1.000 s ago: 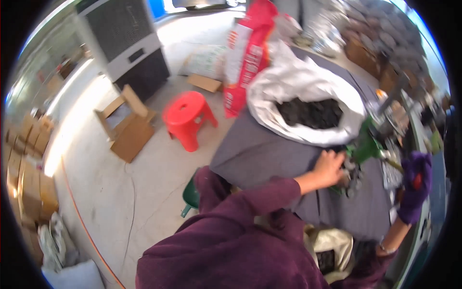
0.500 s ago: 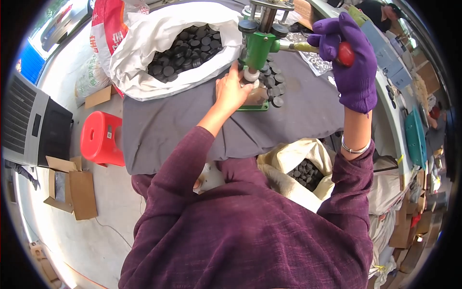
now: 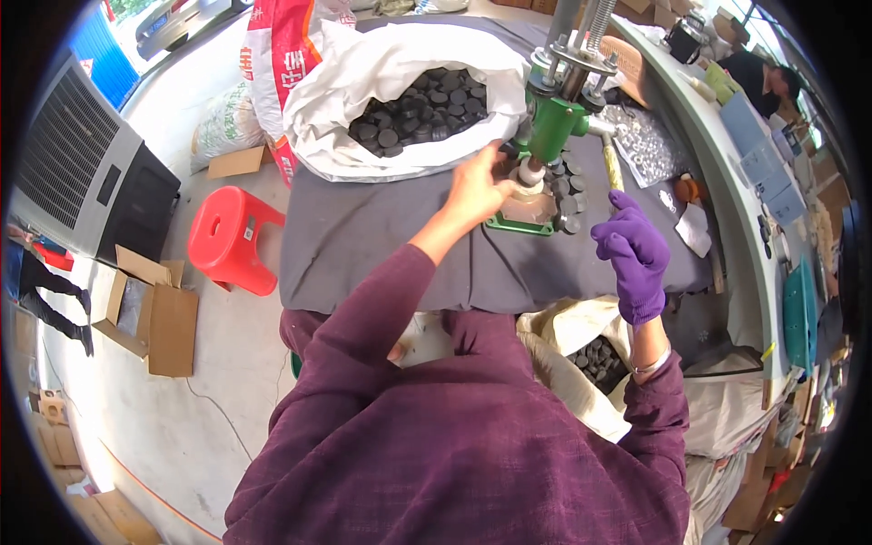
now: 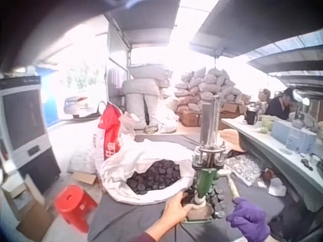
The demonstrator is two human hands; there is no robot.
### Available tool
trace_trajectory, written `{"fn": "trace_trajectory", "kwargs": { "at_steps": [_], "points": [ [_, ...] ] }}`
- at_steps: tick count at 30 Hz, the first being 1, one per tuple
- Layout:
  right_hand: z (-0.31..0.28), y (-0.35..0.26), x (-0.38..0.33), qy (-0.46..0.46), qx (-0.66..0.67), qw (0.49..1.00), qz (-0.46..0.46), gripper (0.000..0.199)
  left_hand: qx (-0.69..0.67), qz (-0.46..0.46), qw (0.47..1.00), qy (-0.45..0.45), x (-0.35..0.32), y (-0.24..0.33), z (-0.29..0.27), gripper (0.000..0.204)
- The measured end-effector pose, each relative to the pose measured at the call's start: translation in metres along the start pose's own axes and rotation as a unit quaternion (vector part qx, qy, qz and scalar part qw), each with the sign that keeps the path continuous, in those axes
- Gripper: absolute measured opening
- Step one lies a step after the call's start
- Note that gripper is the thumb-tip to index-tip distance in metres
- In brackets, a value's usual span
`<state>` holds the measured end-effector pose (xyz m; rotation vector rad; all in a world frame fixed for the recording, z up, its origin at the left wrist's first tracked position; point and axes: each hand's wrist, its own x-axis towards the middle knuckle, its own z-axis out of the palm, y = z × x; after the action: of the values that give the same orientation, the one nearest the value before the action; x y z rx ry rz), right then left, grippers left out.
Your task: The person processes small black circular discs using a manual hand press.
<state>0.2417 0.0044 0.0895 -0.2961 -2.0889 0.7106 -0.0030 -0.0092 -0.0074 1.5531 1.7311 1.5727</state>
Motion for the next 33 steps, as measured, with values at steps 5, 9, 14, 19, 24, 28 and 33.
{"fn": "trace_trajectory", "kwargs": {
  "at_steps": [5, 9, 14, 19, 24, 28, 33],
  "points": [
    [-0.012, -0.019, 0.017, 0.033, 0.064, 0.995, 0.074, 0.015, 0.169, 0.115, 0.956, 0.212, 0.012, -0.037, -0.08, 0.03],
    [-0.033, -0.034, 0.054, 0.031, 0.116, 0.988, 0.097, 0.022, 0.386, -0.052, 0.901, 0.19, 0.018, -0.055, -0.144, 0.034],
    [-0.047, -0.024, 0.084, 0.023, 0.02, 0.999, -0.014, 0.024, 0.509, -0.134, 0.844, 0.107, 0.023, -0.071, -0.136, 0.035],
    [-0.059, -0.015, 0.091, -0.003, 0.07, 0.997, -0.02, 0.029, 0.52, -0.109, 0.84, 0.112, 0.027, -0.068, -0.122, 0.034],
    [-0.046, -0.013, 0.092, -0.023, -0.045, 0.984, -0.17, 0.024, 0.341, 0.196, 0.906, 0.156, -0.016, 0.003, -0.067, 0.031],
    [-0.061, -0.011, 0.079, 0.11, 0.13, 0.981, 0.089, 0.034, 0.24, 0.405, 0.879, -0.073, -0.058, 0.041, 0.036, 0.021],
    [-0.029, -0.019, 0.094, 0.045, 0.061, 0.997, 0.004, 0.035, 0.285, 0.347, 0.884, -0.13, -0.077, 0.012, 0.074, 0.022]
  ]
}}
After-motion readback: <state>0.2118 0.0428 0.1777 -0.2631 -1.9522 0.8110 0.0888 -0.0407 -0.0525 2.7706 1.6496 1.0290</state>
